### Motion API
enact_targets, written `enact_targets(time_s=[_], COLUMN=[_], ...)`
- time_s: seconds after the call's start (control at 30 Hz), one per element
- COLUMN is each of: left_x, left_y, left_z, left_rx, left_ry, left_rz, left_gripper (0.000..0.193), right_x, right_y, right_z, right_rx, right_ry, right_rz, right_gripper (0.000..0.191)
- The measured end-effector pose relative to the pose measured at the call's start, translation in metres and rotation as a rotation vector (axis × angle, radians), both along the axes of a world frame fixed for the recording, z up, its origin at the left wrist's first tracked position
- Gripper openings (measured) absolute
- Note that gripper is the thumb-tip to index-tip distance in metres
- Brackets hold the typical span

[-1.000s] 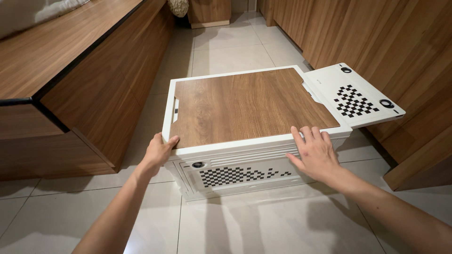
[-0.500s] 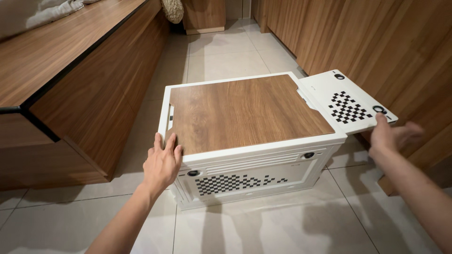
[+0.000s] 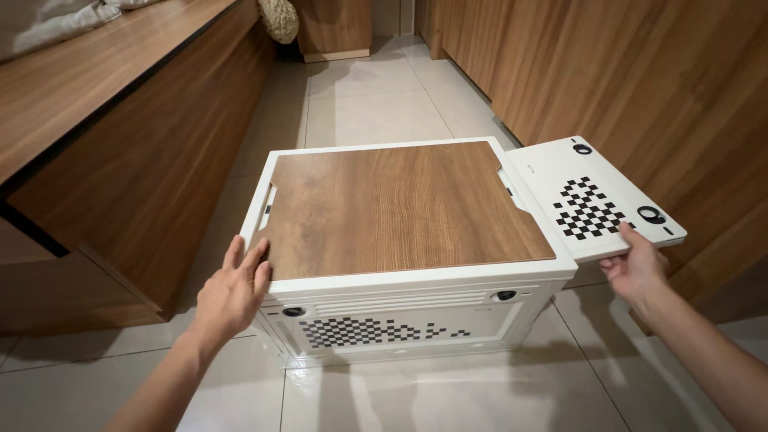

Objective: The person assembles a white folding storage box on the floor, unfolding its plastic side panels and clipping them into place, then fitting a wooden lid panel onto the top and pressing the side doors closed. They rotate the finished box and press on its surfaces to secure it.

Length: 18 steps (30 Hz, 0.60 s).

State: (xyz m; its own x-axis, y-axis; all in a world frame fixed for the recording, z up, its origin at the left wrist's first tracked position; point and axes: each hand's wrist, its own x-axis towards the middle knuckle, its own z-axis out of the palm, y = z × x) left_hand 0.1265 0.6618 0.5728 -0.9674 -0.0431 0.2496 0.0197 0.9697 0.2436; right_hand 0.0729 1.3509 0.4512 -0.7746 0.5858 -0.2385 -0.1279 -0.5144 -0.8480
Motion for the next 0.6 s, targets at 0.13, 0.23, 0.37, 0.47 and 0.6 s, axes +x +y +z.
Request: enact_targets(time_s=[0.13, 0.23, 0.37, 0.47, 0.6], left_x=[-0.004, -0.003, -0.003, -0.004, -0.006], left_y=[-0.001, -0.006, -0.014, -0.016, -0.016], left_z=[-0.012, -0.016, -0.012, -0.009, -0.009], left_rx=[-0.008, -0.021, -0.005, -0.009, -0.007], left_ry=[0.016, 0.043, -0.015, -0.083, -0.044], left_rz=[-0.003, -0.010, -0.007, 0.001, 0.008], left_gripper=[0.052, 0.052, 0.053, 0.054, 0.054], right_x=[0.012, 0.011, 0.013, 0.013, 0.003], right_y=[-0.036, -0.061, -0.080, -0.090, -0.104], right_z=[-0.020, -0.034, -0.043, -0.045, -0.052], right_rx=[-0.151, -0.203, -0.261, -0.183, 0.012], right_ry=[0.067, 0.036, 0.073, 0.035, -0.133], right_rz=[0.132, 0.193, 0.290, 0.241, 0.111], right_gripper=[0.039, 0.040, 0.040, 0.036, 0.040])
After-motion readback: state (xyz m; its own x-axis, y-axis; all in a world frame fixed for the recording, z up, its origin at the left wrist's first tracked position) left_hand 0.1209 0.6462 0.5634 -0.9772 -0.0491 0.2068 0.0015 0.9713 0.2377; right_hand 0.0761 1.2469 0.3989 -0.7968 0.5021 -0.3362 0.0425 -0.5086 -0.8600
